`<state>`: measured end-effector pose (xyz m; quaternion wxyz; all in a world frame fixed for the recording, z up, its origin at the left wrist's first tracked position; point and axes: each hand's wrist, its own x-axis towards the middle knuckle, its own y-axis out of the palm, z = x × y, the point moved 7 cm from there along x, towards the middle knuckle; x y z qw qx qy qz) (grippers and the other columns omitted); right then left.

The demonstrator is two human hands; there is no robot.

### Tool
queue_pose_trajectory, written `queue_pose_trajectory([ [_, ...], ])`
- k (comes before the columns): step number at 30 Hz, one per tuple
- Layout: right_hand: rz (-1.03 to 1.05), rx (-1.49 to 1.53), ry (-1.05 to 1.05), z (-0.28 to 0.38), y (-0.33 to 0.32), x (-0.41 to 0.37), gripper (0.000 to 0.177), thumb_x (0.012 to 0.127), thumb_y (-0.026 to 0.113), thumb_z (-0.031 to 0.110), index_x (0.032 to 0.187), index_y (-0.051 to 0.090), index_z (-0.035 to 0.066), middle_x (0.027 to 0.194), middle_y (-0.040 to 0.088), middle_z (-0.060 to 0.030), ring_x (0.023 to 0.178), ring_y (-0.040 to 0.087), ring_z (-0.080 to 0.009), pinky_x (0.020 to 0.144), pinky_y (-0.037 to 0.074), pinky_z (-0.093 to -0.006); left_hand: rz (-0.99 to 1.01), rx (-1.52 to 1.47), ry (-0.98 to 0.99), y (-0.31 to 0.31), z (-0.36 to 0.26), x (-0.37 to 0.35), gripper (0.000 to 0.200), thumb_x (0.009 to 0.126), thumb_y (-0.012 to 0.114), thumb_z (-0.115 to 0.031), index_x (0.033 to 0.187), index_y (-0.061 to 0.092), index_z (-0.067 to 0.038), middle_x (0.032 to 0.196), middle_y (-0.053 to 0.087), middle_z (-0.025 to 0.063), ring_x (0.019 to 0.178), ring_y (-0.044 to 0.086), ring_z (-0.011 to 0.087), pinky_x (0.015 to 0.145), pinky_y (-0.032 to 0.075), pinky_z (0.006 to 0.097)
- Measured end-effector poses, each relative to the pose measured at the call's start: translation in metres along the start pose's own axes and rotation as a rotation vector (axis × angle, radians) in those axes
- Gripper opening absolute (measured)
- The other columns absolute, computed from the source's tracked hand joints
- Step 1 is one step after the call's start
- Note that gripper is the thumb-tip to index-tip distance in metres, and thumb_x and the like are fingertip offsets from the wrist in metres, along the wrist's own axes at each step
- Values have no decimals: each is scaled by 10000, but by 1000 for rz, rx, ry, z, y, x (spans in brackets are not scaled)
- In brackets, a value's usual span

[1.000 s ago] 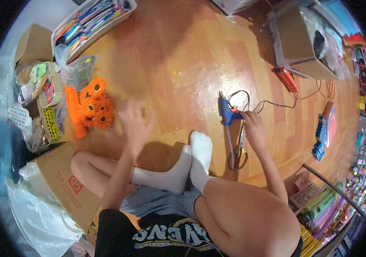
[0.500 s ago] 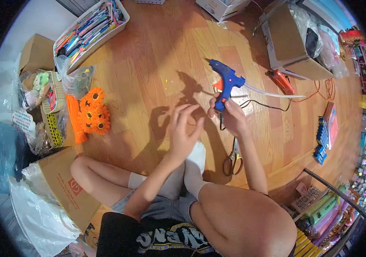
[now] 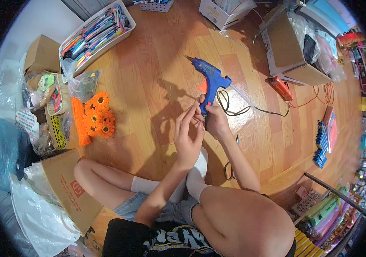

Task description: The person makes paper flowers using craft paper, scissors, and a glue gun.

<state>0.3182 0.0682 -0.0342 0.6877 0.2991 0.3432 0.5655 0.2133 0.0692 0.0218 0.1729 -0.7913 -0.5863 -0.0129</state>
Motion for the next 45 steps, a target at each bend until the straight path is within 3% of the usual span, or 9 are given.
queue_pose_trajectory([
  [10, -335, -288, -231, 98, -126, 19, 328, 962, 415, 312, 1102, 480, 23, 739, 504, -24, 650, 465, -119, 615, 385, -241, 232, 22, -216, -3, 38, -60, 182, 854, 545, -84, 1013, 540, 6, 976, 547, 150, 913, 546, 287, 824, 421, 357],
  [16, -395, -134, -206, 128, -214, 44, 387, 967, 394, 317, 1154, 453, -17, 1013, 609, -138, 711, 529, -146, 676, 467, -258, 437, 46, -223, 3, 59, -106, 164, 894, 460, -145, 827, 503, -2, 772, 547, 160, 713, 542, 330, 644, 425, 386],
  [20, -635, -503, -339, 162, -251, 43, 469, 937, 464, 362, 1084, 534, -77, 890, 639, -195, 801, 653, -264, 655, 495, -328, 594, 11, -119, 10, 55, -115, 223, 901, 415, -164, 744, 456, -11, 644, 487, 174, 596, 505, 358, 548, 389, 414],
  [22, -1097, -1305, -201, 191, -253, 27, 438, 911, 518, 324, 954, 583, -107, 846, 647, -199, 819, 652, -272, 681, 491, -336, 587, -45, -136, 10, 60, -121, 235, 904, 407, -171, 739, 447, -8, 637, 474, 176, 571, 494, 351, 536, 381, 414],
  [25, -1080, -1664, -350, 210, -228, -2, 349, 875, 548, 266, 895, 604, -79, 862, 636, -217, 809, 630, -325, 712, 475, -387, 599, -125, -213, 11, 61, -120, 252, 911, 392, -182, 737, 436, -5, 625, 451, 174, 543, 477, 332, 521, 369, 405],
  [29, -1130, -1751, -338, 188, -134, -100, 249, 901, 449, 148, 1050, 555, -21, 740, 570, -179, 705, 580, -299, 626, 425, -398, 616, -180, -318, 6, 64, -119, 288, 945, 364, -183, 721, 408, -8, 634, 398, 94, 579, 394, 194, 559, 349, 332],
  [34, -1230, -1118, -332, 97, -146, -230, 345, 987, 327, 226, 674, 372, 87, 597, 334, 30, 526, 306, -73, 475, 283, -259, 642, -158, -418, 5, 74, -131, 261, 923, 380, -152, 713, 404, 1, 633, 407, 95, 586, 406, 186, 559, 352, 319],
  [41, -975, -1623, -151, -21, -98, -277, 174, 866, 586, 124, 819, 480, -5, 754, 513, -106, 683, 500, -245, 609, 402, -338, 550, -65, -319, 5, 72, -125, 158, 789, 504, -94, 691, 420, -4, 587, 415, 111, 613, 448, 239, 536, 356, 358],
  [45, -989, -1942, -164, -53, -91, -301, 510, 683, 767, 121, 1087, 481, -5, 1111, 468, -206, 991, 481, -351, 807, 416, -407, 571, 47, -312, -7, 74, -122, 167, 807, 502, -109, 675, 468, -12, 617, 486, 114, 672, 477, 282, 575, 370, 392],
])
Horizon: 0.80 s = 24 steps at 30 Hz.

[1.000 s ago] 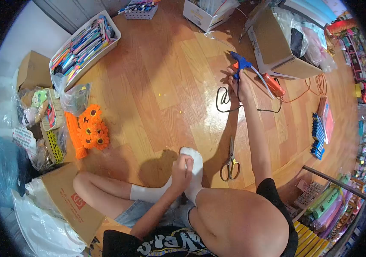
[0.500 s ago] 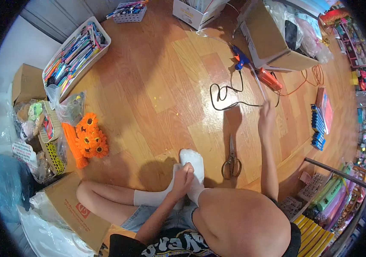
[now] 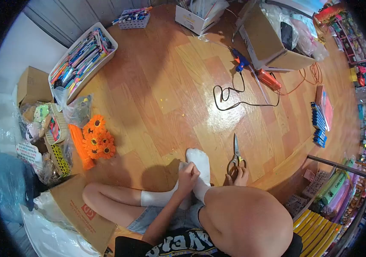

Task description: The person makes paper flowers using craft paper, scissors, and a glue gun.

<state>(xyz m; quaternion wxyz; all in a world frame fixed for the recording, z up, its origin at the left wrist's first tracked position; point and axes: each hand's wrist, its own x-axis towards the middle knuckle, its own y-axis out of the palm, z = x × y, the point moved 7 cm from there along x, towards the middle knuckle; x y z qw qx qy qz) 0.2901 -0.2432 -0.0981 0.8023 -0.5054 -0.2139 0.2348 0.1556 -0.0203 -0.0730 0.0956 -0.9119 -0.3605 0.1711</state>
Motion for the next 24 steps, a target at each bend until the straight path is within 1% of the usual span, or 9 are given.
queue_pose_trajectory([
  [3, -3, -11, 84, -20, 9, -4, 630, 655, 786, 120, 1178, 459, -7, 1154, 438, -215, 1019, 482, -343, 835, 421, -406, -83, -38, 95, 0, -7, 4, 210, 851, 483, -131, 675, 499, -18, 643, 526, 107, 666, 493, 268, 607, 391, 380],
  [6, 132, 446, 543, -37, 12, 0, 582, 692, 752, 80, 1189, 467, -19, 1143, 473, -145, 976, 502, -225, 818, 434, -335, -27, -139, 22, -3, -3, 6, 236, 884, 469, -150, 699, 524, -14, 675, 561, 103, 664, 519, 246, 624, 409, 364],
  [7, 134, 450, 537, -35, 10, 8, 582, 692, 752, 80, 1189, 467, -19, 1143, 473, -145, 976, 502, -225, 818, 434, -335, -34, -137, 23, -4, -1, 7, 236, 884, 469, -150, 699, 524, -14, 675, 561, 103, 664, 519, 246, 624, 409, 364],
  [9, -9, 887, 787, -45, 7, 15, 560, 722, 744, 87, 1203, 474, -10, 1160, 477, -106, 980, 490, -176, 806, 432, -312, -47, -174, 83, -4, -2, 6, 254, 900, 472, -148, 700, 504, 6, 663, 544, 112, 625, 542, 229, 622, 417, 335],
  [11, -24, 958, 761, -36, 1, 50, 578, 750, 727, 82, 1241, 435, -9, 1179, 468, -96, 984, 485, -164, 818, 426, -300, -57, -159, 79, -5, -4, 6, 246, 899, 473, -148, 712, 514, 7, 674, 552, 111, 641, 555, 226, 629, 423, 328],
  [17, -125, 838, 211, -30, 12, 189, 558, 769, 704, 70, 1222, 389, -9, 1083, 460, -86, 972, 474, -157, 815, 423, -298, -67, -276, -24, -2, 1, 5, 203, 889, 489, -136, 832, 635, -6, 761, 620, 104, 767, 593, 212, 725, 442, 317],
  [19, -185, 693, 170, -17, 17, 222, 538, 755, 710, 81, 1191, 409, -15, 1063, 476, -104, 950, 491, -193, 805, 421, -324, -80, -278, -38, -4, 3, 7, 195, 886, 501, -129, 876, 661, -17, 803, 642, 102, 794, 604, 207, 753, 440, 313],
  [21, -181, 484, 146, -13, 25, 246, 528, 745, 714, 89, 1172, 424, -23, 1072, 481, -128, 939, 503, -228, 804, 421, -334, -99, -26, 171, -7, -12, 9, 152, 858, 559, -126, 905, 680, -45, 895, 672, 80, 801, 626, 199, 747, 418, 294],
  [24, -159, 289, 129, -7, 32, 265, 509, 728, 718, 105, 1139, 451, -30, 1079, 490, -178, 942, 508, -298, 816, 413, -358, -72, -79, 71, -2, -3, 8, 114, 807, 641, -132, 878, 699, -64, 940, 679, 68, 863, 622, 174, 797, 411, 291],
])
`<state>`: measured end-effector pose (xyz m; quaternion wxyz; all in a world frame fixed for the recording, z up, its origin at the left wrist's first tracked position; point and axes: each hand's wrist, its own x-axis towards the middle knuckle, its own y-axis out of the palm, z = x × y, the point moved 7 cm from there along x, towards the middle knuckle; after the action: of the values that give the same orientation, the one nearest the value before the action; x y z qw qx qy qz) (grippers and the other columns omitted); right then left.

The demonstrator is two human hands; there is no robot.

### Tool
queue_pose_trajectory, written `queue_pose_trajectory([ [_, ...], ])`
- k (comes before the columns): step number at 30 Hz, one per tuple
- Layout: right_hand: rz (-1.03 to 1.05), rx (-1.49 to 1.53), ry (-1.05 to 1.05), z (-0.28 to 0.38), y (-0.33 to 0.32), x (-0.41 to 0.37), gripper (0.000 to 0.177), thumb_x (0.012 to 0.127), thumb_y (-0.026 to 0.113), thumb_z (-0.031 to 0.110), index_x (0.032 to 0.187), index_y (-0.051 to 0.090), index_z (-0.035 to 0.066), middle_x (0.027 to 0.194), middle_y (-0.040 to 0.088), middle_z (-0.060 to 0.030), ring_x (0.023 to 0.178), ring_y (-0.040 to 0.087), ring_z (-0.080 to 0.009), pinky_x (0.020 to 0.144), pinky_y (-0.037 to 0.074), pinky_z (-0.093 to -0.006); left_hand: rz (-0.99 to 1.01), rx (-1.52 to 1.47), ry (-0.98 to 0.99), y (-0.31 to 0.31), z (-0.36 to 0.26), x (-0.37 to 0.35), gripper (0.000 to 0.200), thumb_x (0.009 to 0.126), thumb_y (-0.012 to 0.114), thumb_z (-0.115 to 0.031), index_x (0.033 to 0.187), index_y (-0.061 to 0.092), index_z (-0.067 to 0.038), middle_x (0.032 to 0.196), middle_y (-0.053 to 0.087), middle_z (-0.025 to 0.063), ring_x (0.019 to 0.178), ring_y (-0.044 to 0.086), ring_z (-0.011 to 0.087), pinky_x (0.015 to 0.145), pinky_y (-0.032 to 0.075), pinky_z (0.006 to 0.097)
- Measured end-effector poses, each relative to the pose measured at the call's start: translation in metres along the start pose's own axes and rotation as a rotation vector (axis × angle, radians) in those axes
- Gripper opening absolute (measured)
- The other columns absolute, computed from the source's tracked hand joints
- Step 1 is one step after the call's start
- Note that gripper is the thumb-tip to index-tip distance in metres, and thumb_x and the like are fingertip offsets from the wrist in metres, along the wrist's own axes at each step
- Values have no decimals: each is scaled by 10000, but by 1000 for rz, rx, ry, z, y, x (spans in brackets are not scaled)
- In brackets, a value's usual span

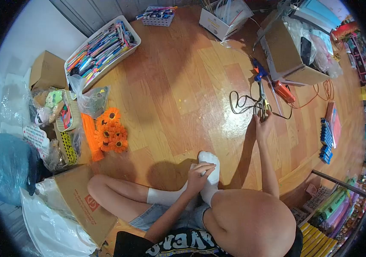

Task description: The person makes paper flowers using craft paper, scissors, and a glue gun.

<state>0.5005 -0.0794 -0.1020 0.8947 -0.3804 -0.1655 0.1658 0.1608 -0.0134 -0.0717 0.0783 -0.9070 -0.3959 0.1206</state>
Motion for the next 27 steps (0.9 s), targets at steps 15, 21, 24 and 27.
queue_pose_trajectory([
  [15, 324, 205, -140, 54, 6, -150, 109, 892, 411, 70, 850, 449, -24, 776, 428, -165, 745, 448, -316, 689, 377, -374, -56, -241, -74, 0, 8, 2, 64, 785, 659, -94, 807, 633, -41, 830, 633, 71, 726, 606, 206, 697, 447, 309],
  [21, 660, 241, -186, 90, 35, -209, 114, 863, 484, 67, 804, 489, -31, 742, 478, -196, 683, 480, -344, 654, 388, -395, -34, -200, -13, -2, 4, 2, 72, 791, 652, -78, 794, 630, -9, 750, 616, 77, 689, 592, 182, 618, 465, 291],
  [24, 743, 259, -155, 94, 41, -214, 138, 832, 556, 103, 775, 564, -22, 694, 519, -196, 658, 514, -328, 633, 388, -394, 58, -53, 68, -3, 2, -2, 105, 819, 628, -119, 797, 636, -16, 729, 621, 74, 654, 588, 207, 627, 453, 309],
  [27, 836, 210, -295, 103, 47, -215, 171, 785, 647, 185, 883, 652, 44, 766, 592, -195, 666, 535, -299, 676, 392, -381, 291, 105, -119, -17, 8, -20, 150, 856, 590, -164, 789, 642, -40, 769, 642, 85, 659, 592, 230, 668, 456, 312],
])
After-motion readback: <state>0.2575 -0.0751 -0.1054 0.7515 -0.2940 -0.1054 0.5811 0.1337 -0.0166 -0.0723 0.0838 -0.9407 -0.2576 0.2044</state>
